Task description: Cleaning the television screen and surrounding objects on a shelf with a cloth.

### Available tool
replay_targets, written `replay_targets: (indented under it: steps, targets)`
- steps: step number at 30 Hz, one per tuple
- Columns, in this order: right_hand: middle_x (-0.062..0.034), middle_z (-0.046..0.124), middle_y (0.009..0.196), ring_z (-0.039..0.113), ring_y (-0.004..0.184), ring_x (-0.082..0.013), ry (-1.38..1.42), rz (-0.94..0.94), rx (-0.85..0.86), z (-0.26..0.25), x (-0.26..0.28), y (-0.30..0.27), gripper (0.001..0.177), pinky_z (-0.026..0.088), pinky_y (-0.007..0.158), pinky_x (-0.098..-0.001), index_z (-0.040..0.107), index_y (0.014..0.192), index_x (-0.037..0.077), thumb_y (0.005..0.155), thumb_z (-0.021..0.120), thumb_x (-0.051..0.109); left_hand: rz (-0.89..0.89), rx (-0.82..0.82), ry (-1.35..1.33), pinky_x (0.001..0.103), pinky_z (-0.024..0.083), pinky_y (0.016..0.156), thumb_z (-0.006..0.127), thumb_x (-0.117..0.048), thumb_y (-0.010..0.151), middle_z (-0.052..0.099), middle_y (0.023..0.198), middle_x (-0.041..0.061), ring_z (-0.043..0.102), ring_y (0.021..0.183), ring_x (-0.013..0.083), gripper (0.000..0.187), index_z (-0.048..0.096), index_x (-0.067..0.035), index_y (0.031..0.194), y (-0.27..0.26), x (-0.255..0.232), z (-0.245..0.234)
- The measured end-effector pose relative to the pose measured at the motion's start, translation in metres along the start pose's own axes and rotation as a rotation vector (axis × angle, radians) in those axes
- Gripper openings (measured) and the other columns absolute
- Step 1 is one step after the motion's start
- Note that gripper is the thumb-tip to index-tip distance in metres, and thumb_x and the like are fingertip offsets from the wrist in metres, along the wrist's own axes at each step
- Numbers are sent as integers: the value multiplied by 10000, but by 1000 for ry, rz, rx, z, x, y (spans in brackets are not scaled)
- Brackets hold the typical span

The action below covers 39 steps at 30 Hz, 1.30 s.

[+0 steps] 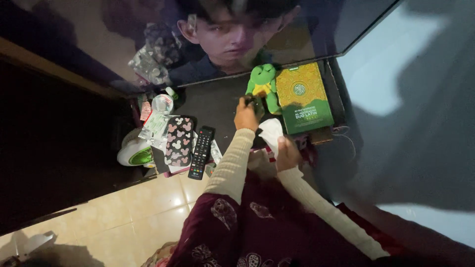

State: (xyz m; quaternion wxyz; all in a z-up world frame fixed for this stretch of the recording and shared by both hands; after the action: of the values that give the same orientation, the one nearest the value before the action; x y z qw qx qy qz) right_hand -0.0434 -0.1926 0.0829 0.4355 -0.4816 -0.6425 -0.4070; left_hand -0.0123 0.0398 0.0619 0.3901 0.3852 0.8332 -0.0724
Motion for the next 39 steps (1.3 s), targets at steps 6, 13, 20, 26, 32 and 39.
replay_targets:
  steps: [6,13,20,26,32,39]
  targets:
    - [-160,665,887,627,808,-231,-156,19,42,3,-14,5,361,497,776,-378,683,977,-33,1045,540,291,-155,283,149,459,560,890,746,-358,890,502,1385,81,611,1136,350,382,704,-132,1195,14,1,20]
    - [-160,655,872,610,794,-239,-71,-25,41,-10,-4,3,346,493,749,-372,676,983,-39,1076,544,268,-221,275,166,486,569,837,742,-393,855,499,1338,99,622,1094,364,417,699,-171,1206,15,3,18]
    - [-110,666,885,606,841,-172,-25,-69,-39,-26,6,20,384,508,786,-348,676,1001,-24,1121,510,301,-58,107,1,460,556,885,727,-354,959,617,1205,158,627,1058,367,336,754,-102,1180,-19,-7,11]
    - [-108,688,960,610,876,-148,169,90,-344,-62,-5,34,364,523,781,-323,703,1086,-24,1084,553,308,102,-38,41,468,540,895,743,-228,824,656,1221,111,617,1045,367,291,750,-8,1014,-37,-37,-39]
    - [-76,700,1292,577,1230,-353,-588,-600,-123,-18,68,101,287,376,1012,-531,719,1224,76,951,682,158,102,58,194,474,529,972,788,-317,895,522,1401,237,569,1169,410,336,732,11,944,-7,-22,2]
    - [69,591,1466,433,1442,-266,-992,-403,247,70,-37,142,319,306,1084,-650,708,1255,238,959,590,222,-102,246,121,489,513,940,789,-279,810,403,1545,156,535,1241,427,401,736,-72,1150,5,-9,35]
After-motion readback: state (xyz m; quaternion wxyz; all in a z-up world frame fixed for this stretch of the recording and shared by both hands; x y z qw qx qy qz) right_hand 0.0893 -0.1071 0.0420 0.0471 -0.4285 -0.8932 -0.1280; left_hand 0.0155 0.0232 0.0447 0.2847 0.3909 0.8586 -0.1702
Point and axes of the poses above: each hand's wrist, its own y-axis towards the middle knuckle, its own z-axis out of the palm, x = y × z, the point moved 7 cm from there along y, towards the middle knuckle
